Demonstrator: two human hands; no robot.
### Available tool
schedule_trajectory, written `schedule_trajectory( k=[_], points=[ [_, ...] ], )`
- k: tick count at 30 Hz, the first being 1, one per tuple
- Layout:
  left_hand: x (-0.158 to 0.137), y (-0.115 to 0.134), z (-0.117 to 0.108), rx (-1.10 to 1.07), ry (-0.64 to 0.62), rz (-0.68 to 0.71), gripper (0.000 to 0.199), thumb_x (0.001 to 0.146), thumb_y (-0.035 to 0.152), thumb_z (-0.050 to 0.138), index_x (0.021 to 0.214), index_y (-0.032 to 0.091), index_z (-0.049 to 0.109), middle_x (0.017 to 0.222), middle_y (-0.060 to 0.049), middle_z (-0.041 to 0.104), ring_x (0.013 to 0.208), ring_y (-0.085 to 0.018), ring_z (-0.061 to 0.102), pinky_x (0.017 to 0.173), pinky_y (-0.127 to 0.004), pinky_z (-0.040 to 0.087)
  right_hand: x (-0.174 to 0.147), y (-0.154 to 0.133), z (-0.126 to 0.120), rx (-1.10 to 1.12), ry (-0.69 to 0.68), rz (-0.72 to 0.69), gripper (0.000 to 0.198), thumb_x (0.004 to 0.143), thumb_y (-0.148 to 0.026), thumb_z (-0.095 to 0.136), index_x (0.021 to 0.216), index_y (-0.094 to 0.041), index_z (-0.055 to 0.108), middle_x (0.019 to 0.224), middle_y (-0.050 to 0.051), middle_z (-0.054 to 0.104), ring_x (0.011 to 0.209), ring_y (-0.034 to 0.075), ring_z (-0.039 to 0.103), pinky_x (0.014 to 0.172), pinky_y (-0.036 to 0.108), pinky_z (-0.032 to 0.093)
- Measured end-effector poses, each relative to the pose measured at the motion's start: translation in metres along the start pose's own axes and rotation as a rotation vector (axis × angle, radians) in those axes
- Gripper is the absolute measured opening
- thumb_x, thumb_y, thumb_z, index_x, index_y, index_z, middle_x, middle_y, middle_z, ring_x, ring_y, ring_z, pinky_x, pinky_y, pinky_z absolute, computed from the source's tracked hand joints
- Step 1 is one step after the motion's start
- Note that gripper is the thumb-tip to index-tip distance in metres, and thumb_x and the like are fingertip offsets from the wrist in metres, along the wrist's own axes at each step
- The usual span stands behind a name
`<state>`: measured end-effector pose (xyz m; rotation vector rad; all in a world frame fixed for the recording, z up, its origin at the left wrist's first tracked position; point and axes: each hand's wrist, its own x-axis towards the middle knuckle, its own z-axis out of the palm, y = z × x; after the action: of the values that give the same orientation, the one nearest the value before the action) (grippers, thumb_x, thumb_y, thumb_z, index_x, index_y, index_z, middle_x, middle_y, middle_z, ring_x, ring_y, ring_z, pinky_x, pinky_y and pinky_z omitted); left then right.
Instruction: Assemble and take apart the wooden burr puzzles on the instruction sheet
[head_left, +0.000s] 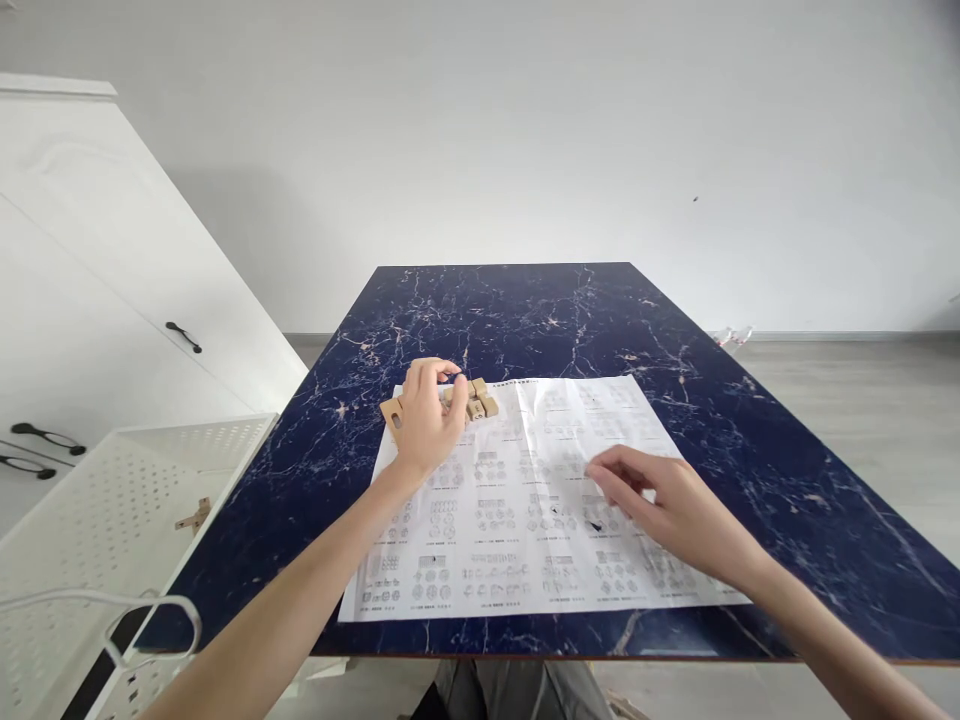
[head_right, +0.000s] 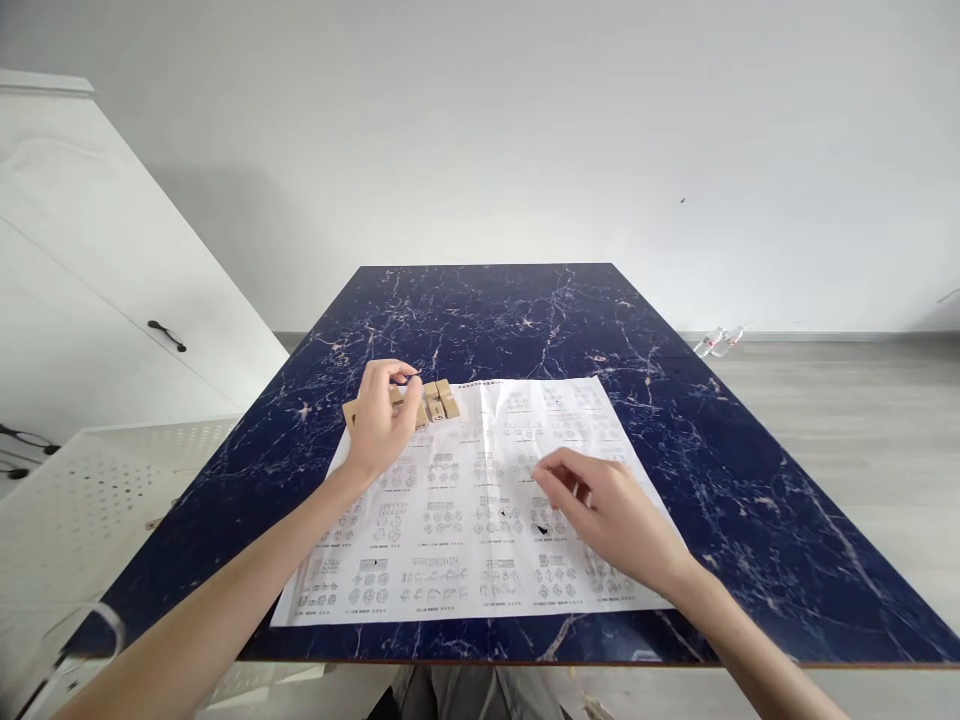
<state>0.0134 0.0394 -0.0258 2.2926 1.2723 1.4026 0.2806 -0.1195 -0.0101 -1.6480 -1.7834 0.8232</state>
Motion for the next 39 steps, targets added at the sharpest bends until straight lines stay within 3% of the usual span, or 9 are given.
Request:
schedule_trajectory(
  k=[5,8,13,18,24,31,39],
  points=[
    [0.0,-0.008,0.004,0.262,-0.333,0.182,0.039,0.101,0.048,0.065,0.132,0.024,0.06,0.141,-0.012,0.063,0.136,-0.035,0.052,0.114,-0.054,0.041,-0.049,0.022,0.005,0.123,0.105,0.133,0.044,0.106,-0.061,0.05,0.091,-0.024,0.069,0.07,0.001,0.062,0.064,0.018,0.054,0.059,0.029,0.04],
    [0.002,-0.009,0.006,0.316,-0.418,0.196,0.04,0.101,0.048,0.065,0.134,0.026,0.064,0.145,-0.011,0.064,0.139,-0.036,0.051,0.118,-0.056,0.037,-0.056,0.029,0.01,0.149,0.149,0.124,0.043,0.104,-0.061,0.053,0.091,-0.023,0.069,0.07,0.0,0.062,0.065,0.018,0.054,0.061,0.029,0.04],
    [0.006,-0.011,0.004,0.348,-0.428,0.198,0.035,0.102,0.048,0.061,0.128,0.025,0.069,0.128,-0.011,0.074,0.127,-0.036,0.06,0.115,-0.057,0.039,-0.055,0.029,0.013,0.124,0.207,0.071,0.041,0.103,-0.059,0.053,0.092,-0.023,0.069,0.068,0.0,0.063,0.064,0.018,0.056,0.062,0.03,0.041],
    [0.002,-0.01,-0.006,0.39,-0.41,0.134,0.051,0.099,0.053,0.061,0.139,0.021,0.061,0.139,-0.016,0.068,0.134,-0.04,0.056,0.115,-0.059,0.039,-0.055,0.031,0.013,0.088,0.228,0.014,0.041,0.103,-0.058,0.053,0.092,-0.023,0.07,0.068,0.0,0.065,0.063,0.019,0.057,0.062,0.03,0.042],
    [-0.016,-0.018,-0.041,0.423,-0.388,0.007,0.083,0.09,0.067,0.067,0.153,0.017,0.044,0.158,-0.022,0.052,0.146,-0.043,0.046,0.12,-0.06,0.035,-0.056,0.037,0.013,0.145,0.239,-0.018,0.043,0.102,-0.061,0.053,0.092,-0.023,0.069,0.072,0.003,0.067,0.067,0.021,0.06,0.065,0.032,0.045],
    [-0.031,-0.031,-0.079,0.425,-0.393,-0.112,0.091,0.085,0.074,0.066,0.153,0.017,0.042,0.158,-0.023,0.051,0.144,-0.047,0.048,0.117,-0.06,0.04,-0.058,0.036,0.013,0.189,0.239,-0.04,0.049,0.1,-0.068,0.051,0.09,-0.023,0.067,0.072,0.003,0.067,0.066,0.021,0.06,0.063,0.032,0.043],
    [-0.022,-0.043,-0.065,0.379,-0.43,-0.149,0.096,0.086,0.077,0.063,0.155,0.014,0.041,0.158,-0.024,0.052,0.145,-0.046,0.049,0.119,-0.059,0.038,-0.056,0.036,0.014,0.219,0.252,-0.034,0.053,0.097,-0.072,0.053,0.088,-0.022,0.067,0.071,0.002,0.065,0.064,0.02,0.057,0.062,0.032,0.042]
  ],
)
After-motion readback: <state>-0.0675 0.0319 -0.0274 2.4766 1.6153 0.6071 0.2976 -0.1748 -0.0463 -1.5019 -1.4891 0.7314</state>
